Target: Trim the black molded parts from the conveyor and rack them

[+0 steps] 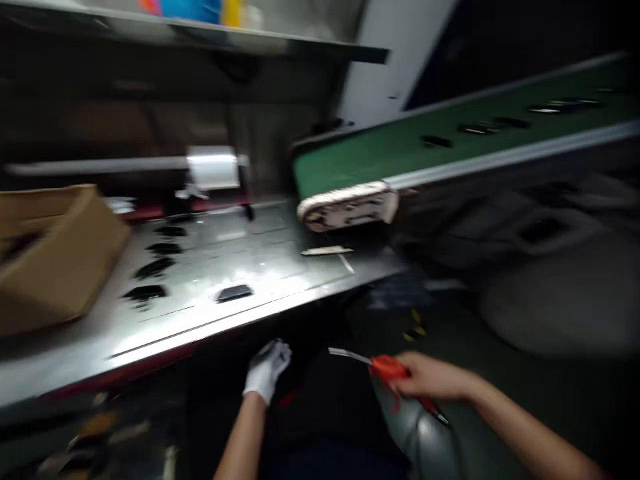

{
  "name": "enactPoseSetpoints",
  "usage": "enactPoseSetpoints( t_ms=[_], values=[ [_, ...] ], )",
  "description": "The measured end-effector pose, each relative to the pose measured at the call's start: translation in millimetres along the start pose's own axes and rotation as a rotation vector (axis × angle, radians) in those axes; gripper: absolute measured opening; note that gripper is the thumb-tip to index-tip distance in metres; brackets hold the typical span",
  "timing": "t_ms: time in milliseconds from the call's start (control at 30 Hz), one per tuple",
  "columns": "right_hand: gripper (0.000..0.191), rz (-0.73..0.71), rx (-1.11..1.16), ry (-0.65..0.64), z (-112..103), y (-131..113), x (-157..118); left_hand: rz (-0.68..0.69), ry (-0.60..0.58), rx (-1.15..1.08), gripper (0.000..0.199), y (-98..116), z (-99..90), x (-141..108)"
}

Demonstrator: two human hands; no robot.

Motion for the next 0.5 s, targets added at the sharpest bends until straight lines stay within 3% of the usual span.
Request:
enactPoseSetpoints(
  t_ms=[100, 233, 300, 367, 500],
  values=[
    [0.042, 0.020, 0.128, 0.236, -56, 18, -24, 0.023, -0.124, -0.014, 0.045, 11, 17.6, -25],
    [0.062, -0.018, 0.164, 0.759, -110, 45, -36, 0.165, -0.220, -0.103, 0.045, 37, 48.3, -90],
    [0.071, -0.048, 0.175, 1.001, -119, 49, -26, 0.261, -0.246, -0.220, 0.040, 53, 65.2, -120],
    [0.071, -0.054, 0.203, 1.136, -120, 50, 0, 0.328, -0.295, -0.329, 0.039, 68, 81.8, -139],
    [0.067, 0.044, 0.292, 1.164, -111, 60, 63, 0.438, -0.391, -0.434, 0.032, 99, 95.6, -152]
  ],
)
Point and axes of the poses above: each hand's wrist, its own x-axis towards the middle knuckle, its own z-axis out of the palm, y = z × x, the point moved 9 cm from there along x, towards the middle knuckle, and after that the axes turned 9 degrees about -y, right-handed, at the moved point
